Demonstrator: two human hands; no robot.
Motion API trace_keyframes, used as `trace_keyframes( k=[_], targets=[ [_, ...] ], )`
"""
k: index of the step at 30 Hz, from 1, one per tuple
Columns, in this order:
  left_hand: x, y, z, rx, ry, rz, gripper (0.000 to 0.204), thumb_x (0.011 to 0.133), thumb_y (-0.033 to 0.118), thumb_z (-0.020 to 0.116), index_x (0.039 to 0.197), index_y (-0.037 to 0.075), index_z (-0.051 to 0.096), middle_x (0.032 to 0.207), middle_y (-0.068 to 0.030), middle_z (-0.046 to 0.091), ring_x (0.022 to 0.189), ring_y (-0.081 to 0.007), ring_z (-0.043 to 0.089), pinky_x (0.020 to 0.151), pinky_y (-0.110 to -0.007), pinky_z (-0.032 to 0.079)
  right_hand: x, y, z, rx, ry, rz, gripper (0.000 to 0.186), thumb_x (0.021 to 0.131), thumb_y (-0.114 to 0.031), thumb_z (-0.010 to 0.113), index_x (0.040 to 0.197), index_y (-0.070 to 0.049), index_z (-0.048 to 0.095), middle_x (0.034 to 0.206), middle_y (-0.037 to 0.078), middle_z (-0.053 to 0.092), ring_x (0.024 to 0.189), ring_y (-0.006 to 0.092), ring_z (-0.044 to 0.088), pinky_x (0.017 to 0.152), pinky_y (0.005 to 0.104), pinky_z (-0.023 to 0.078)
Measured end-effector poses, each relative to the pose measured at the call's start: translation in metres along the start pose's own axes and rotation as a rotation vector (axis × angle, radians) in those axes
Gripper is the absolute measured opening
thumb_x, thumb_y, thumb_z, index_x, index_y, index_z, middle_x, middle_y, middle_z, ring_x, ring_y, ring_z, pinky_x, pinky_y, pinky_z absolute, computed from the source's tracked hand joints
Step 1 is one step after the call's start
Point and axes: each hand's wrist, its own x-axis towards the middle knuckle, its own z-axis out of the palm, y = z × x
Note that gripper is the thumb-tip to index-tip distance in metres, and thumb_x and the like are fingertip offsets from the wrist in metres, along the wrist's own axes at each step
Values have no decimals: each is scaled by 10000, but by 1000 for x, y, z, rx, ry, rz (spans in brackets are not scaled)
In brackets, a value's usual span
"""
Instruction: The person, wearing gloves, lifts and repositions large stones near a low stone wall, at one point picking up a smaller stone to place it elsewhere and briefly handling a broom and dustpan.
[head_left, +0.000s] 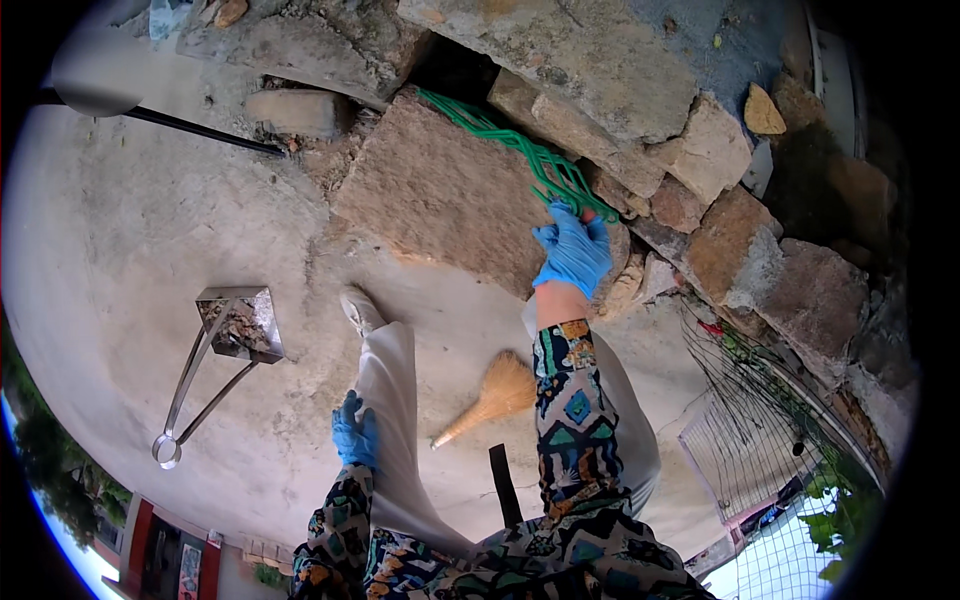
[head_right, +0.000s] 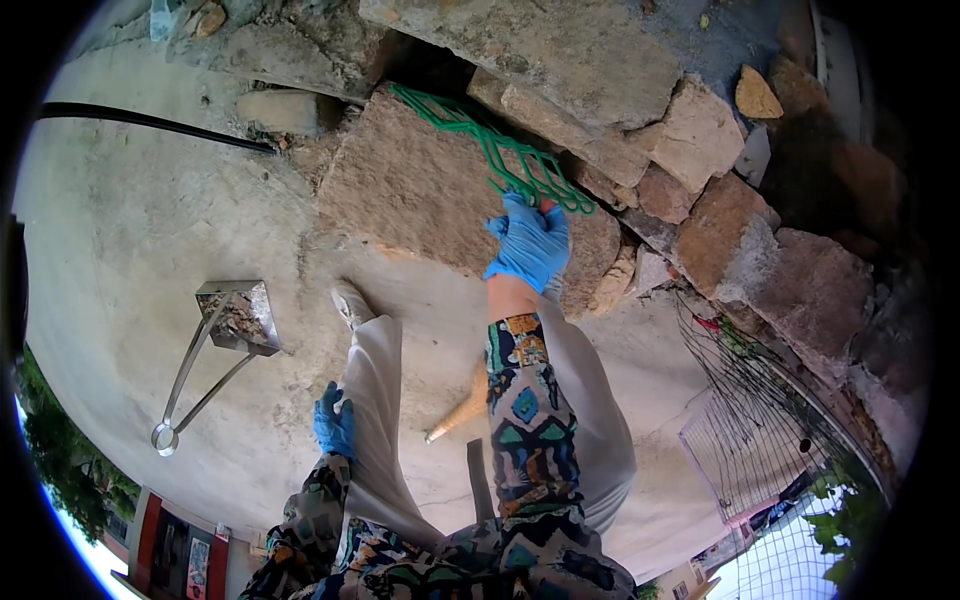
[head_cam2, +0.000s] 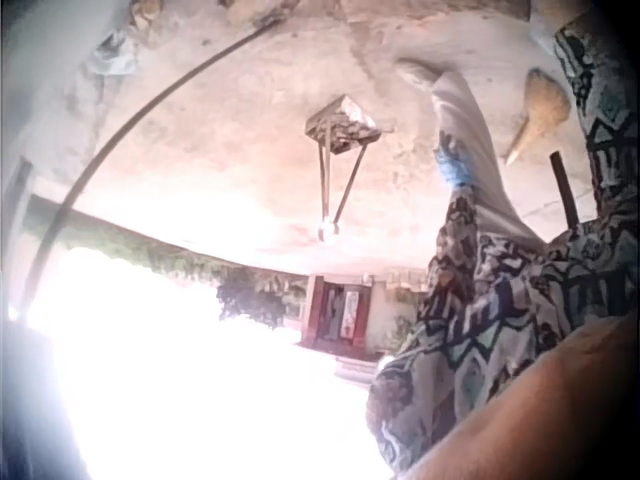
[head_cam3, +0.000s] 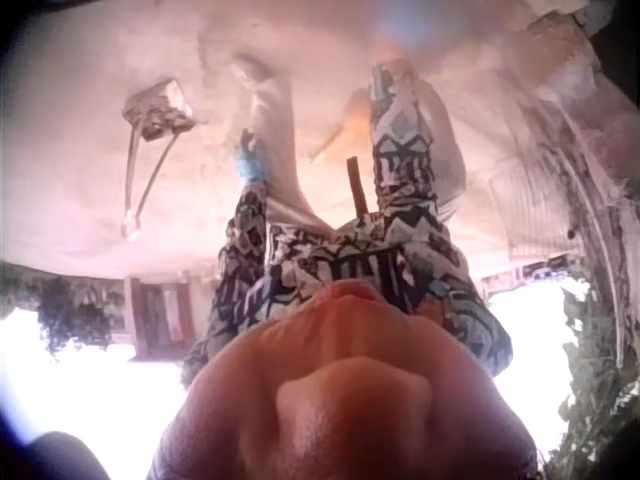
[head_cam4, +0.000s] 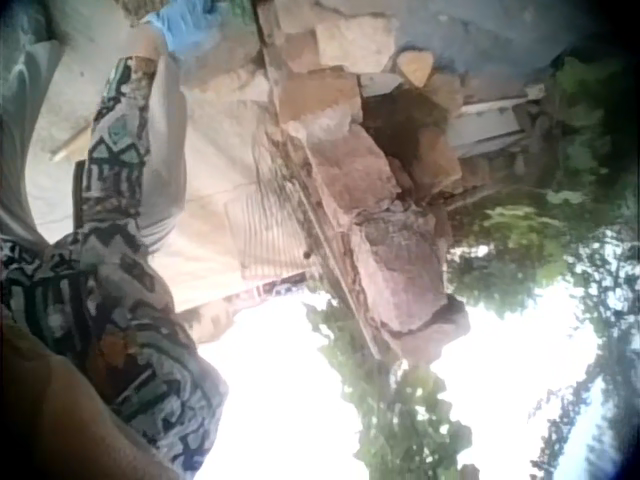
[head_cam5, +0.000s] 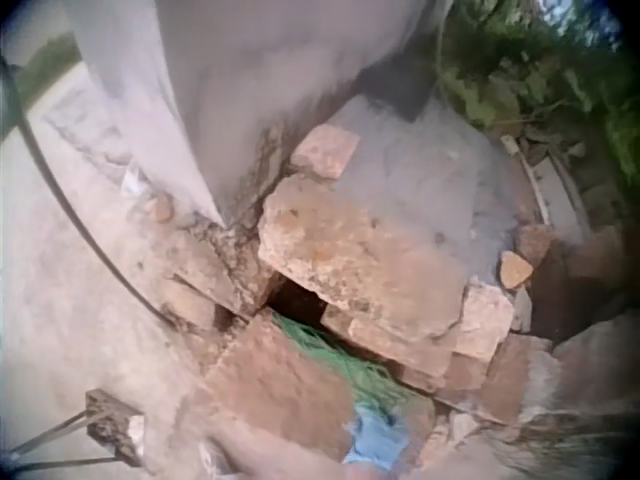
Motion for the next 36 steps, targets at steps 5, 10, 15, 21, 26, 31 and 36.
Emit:
trace_keyframes(
  k=[5,10,15,21,26,31,36],
  targets=[
    [1,1,2,-63,-10,29,413,729,60,547,1125,32,432,1017,-131,484,927,-217,496,785,-292,417,-26,-27,-16,79,75,28,193,654,52,591,791,-26,479,651,28,515,427,90,433,398,226,416],
    [20,45,20,-529,-34,47,390,788,123,535,1146,47,404,1085,-96,468,983,-158,464,814,-248,381,-65,-54,-40,1,33,-63,198,666,56,587,805,-33,478,676,37,529,481,94,453,424,230,438],
    [47,220,34,-899,-438,51,458,778,143,557,1181,40,364,1048,-108,498,918,-146,475,760,-230,396,-73,-38,-29,48,-42,-66,213,678,68,572,835,-30,467,745,60,544,585,138,523,499,252,482],
    [71,349,54,-1150,-555,158,488,763,174,582,1149,-25,360,998,-102,518,867,-121,483,749,-225,398,-62,-30,-18,150,-16,27,229,685,78,554,854,-21,435,825,114,546,702,191,552,599,301,502],
    [102,361,74,-1123,-563,187,509,746,197,602,1140,-36,378,955,-87,533,846,-112,481,735,-218,398,-33,-22,2,95,21,55,257,659,83,576,838,10,407,831,164,540,689,221,563,600,332,510],
    [163,368,68,-1082,-486,147,318,776,236,561,1009,24,515,844,-29,557,732,-81,480,659,-210,396,-23,-27,70,85,-88,40,271,637,95,593,856,26,450,829,170,539,684,225,558,614,335,502],
    [245,359,52,-1080,-272,223,323,808,262,502,1052,51,494,888,-40,545,749,-120,492,652,-230,400,5,20,136,-260,-485,-41,462,698,39,546,1115,75,348,933,157,519,803,202,542,696,287,463]
  ],
)
